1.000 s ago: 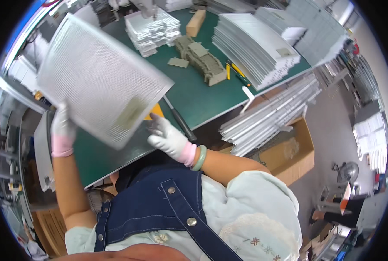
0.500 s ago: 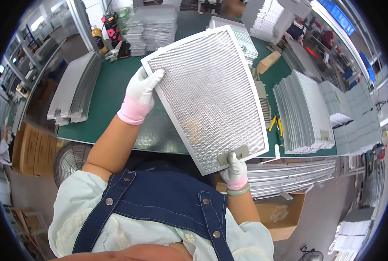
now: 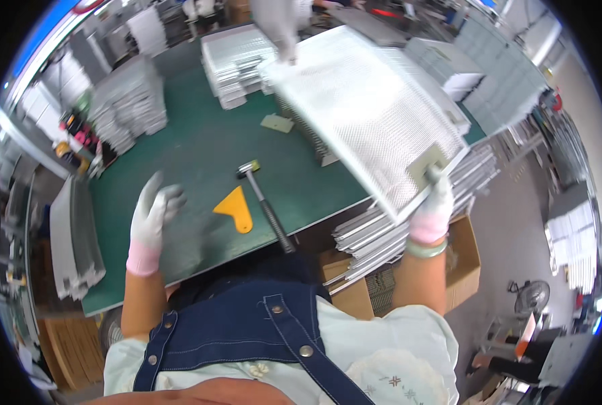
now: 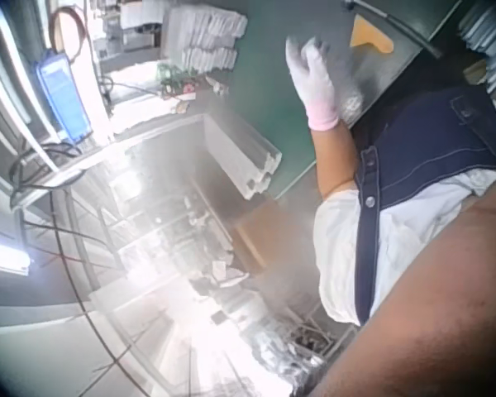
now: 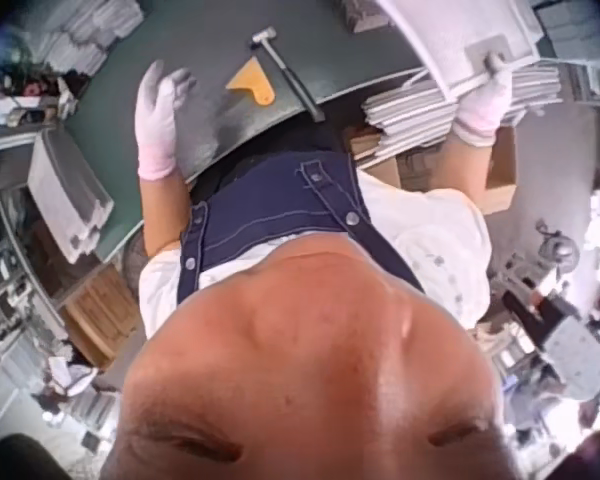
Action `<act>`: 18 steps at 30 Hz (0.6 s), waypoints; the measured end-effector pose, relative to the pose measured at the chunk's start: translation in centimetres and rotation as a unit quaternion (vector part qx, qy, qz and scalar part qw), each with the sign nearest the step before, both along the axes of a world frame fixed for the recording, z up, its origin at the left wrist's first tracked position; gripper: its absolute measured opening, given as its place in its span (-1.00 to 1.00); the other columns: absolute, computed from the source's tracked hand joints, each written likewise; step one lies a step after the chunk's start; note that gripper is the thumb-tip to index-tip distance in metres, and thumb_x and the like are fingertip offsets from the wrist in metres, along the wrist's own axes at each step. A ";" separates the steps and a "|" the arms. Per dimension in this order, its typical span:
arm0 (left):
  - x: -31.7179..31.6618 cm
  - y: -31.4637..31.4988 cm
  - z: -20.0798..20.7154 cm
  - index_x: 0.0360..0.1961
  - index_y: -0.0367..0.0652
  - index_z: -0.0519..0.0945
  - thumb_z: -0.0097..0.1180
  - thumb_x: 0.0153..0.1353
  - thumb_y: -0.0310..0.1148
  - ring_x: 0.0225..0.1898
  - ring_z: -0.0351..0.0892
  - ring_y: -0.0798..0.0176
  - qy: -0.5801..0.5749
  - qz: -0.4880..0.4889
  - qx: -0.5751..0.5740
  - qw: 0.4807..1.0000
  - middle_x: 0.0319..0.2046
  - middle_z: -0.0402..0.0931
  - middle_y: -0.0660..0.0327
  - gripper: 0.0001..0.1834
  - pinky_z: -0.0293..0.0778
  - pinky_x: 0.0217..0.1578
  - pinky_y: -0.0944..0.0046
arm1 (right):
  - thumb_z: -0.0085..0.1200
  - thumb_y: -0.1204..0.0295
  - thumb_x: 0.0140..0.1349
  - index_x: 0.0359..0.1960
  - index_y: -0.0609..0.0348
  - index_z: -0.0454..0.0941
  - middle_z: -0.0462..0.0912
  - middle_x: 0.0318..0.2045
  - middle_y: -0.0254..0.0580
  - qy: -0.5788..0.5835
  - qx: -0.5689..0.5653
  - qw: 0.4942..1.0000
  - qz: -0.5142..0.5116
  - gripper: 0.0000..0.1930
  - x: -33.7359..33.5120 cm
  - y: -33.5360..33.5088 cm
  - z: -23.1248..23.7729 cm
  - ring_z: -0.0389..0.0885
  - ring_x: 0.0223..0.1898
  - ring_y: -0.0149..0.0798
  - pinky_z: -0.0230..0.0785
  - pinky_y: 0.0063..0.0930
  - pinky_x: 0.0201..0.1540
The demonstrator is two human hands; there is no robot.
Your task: The person assembles metal mesh frames by placing a mesh sheet into a frame, securing it with a handheld press tool, and using a hammer to tap the edges. The person handles multiple frames sequentially, stacking the finished units on the table.
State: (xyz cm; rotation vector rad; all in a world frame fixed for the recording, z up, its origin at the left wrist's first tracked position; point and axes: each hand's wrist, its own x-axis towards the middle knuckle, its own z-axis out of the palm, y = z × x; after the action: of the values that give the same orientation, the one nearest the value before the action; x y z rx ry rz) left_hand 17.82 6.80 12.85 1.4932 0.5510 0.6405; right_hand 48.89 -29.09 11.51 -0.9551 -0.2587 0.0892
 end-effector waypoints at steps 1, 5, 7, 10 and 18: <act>-0.7 0.3 -1.3 0.35 -0.46 0.11 0.05 0.39 -0.18 0.06 0.53 0.10 0.015 -0.010 0.006 1.000 0.03 0.47 -0.09 -0.28 0.48 0.12 0.15 | 0.08 0.27 0.26 0.05 0.37 0.47 0.57 -0.02 0.00 -0.048 -0.032 0.998 -0.038 -0.56 3.4 -1.4 0.4 0.58 -0.02 -0.12 0.43 -0.24 0.09; -0.9 0.2 -5.0 0.33 -0.42 0.19 0.00 0.41 -0.23 0.00 0.54 0.23 0.125 -0.043 -0.028 0.991 -0.01 0.51 0.01 -0.38 0.49 0.02 0.28 | 0.07 0.42 0.25 -0.05 0.27 0.53 0.60 -0.07 -0.05 -0.060 -0.103 0.988 -0.095 -0.73 20.1 -5.9 2.0 0.59 -0.03 -0.12 0.48 -0.28 0.02; -1.6 -0.5 -5.9 0.33 -0.40 0.21 -0.01 0.40 -0.24 -0.03 0.52 0.31 0.137 -0.069 -0.038 0.987 -0.03 0.54 0.05 -0.40 0.46 -0.01 0.34 | 0.10 0.53 0.18 -0.06 0.24 0.54 0.64 -0.13 -0.05 0.130 0.017 0.990 -0.061 -0.73 20.9 -2.0 5.8 0.62 -0.07 -0.15 0.50 -0.31 -0.01; -2.9 -1.1 -5.5 0.32 -0.42 0.21 0.00 0.39 -0.18 -0.05 0.56 0.27 0.162 -0.083 0.008 0.983 -0.04 0.56 0.04 -0.37 0.45 0.02 0.31 | 0.20 0.40 0.13 -0.01 0.20 0.53 0.67 -0.14 -0.02 -0.142 -0.411 0.891 -0.134 -0.63 26.8 -3.1 2.9 0.63 -0.08 -0.22 0.49 -0.37 0.01; -5.1 0.8 -4.4 0.28 -0.41 0.29 0.05 0.35 -0.20 0.01 0.58 0.20 0.247 -0.038 0.155 0.956 -0.01 0.56 -0.02 -0.39 0.43 0.10 0.24 | 0.36 0.14 0.04 0.17 0.54 0.32 0.45 0.12 0.36 -0.271 -0.578 0.560 -0.528 -0.19 17.1 1.3 7.1 0.39 0.20 0.25 0.21 -0.09 0.31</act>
State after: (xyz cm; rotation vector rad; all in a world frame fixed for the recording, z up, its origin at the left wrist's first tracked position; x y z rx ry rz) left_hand 12.70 7.63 8.44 1.9806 0.7949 0.2953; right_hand 66.01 -27.80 18.62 -2.3329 -0.1129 -1.3656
